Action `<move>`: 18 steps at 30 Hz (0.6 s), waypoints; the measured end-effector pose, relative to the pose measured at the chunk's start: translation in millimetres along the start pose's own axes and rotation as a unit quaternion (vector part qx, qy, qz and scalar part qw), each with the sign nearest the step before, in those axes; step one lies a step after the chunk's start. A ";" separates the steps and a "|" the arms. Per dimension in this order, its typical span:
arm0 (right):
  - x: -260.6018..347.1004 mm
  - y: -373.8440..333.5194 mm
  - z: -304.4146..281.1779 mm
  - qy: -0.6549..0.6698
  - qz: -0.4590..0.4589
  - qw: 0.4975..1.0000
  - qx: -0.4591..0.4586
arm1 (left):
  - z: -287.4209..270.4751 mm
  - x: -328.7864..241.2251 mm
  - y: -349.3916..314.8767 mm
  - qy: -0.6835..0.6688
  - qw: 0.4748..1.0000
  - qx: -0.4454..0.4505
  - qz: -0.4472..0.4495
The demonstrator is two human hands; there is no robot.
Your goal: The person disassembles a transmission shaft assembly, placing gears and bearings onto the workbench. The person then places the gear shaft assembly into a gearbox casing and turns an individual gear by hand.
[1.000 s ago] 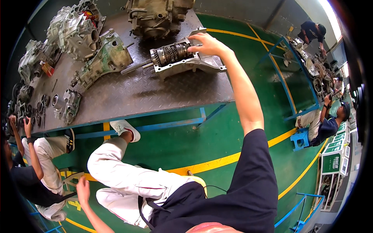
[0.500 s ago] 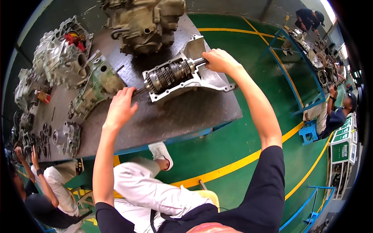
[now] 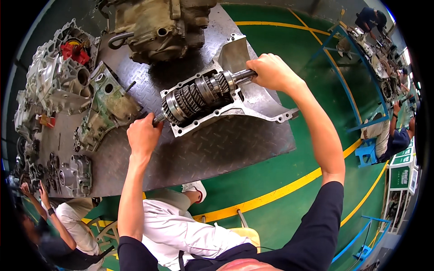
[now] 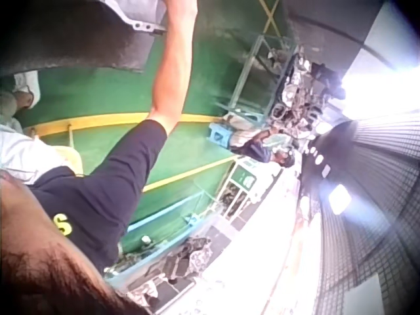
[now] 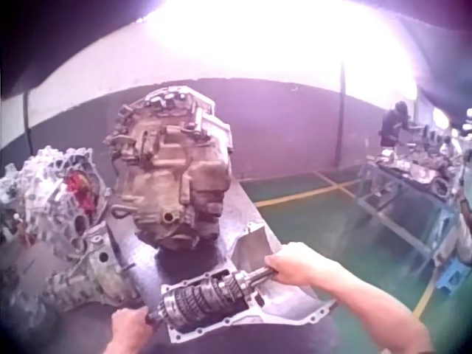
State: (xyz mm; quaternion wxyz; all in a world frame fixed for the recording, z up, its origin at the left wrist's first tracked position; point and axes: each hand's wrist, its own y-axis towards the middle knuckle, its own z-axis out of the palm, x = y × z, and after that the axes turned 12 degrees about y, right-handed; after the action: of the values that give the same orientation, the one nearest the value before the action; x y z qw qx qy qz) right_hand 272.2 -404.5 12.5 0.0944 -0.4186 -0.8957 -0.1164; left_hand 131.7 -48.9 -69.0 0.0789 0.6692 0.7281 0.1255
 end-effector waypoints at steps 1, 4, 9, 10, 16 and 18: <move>2.4 1.8 -2.6 -0.022 0.015 0.999 0.031 | -1.8 -0.7 1.0 0.014 1.000 -0.001 -0.002; -0.7 2.8 -1.3 -0.022 0.022 0.999 0.040 | -3.0 -1.2 0.7 0.019 1.000 -0.001 0.006; -3.1 -2.0 -7.0 -0.007 0.035 0.998 0.045 | -3.5 -2.0 0.9 0.019 1.000 0.006 0.001; -5.0 -2.2 -7.5 -0.002 0.044 0.998 0.043 | -3.2 -1.6 1.4 0.019 1.000 0.008 0.006; 0.3 -1.4 -6.9 -0.010 0.034 0.999 0.034 | -3.0 1.6 1.0 0.022 1.000 -0.001 0.008; 2.0 -0.7 -6.7 -0.013 0.040 0.998 0.043 | -0.3 2.1 0.8 0.026 1.000 -0.001 0.011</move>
State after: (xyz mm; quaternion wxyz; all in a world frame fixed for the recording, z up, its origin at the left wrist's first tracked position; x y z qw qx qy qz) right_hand 270.8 -405.5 19.3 0.1047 -0.4511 -0.8836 -0.0686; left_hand 132.2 -46.8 -68.4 0.0592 0.6739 0.7221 0.1448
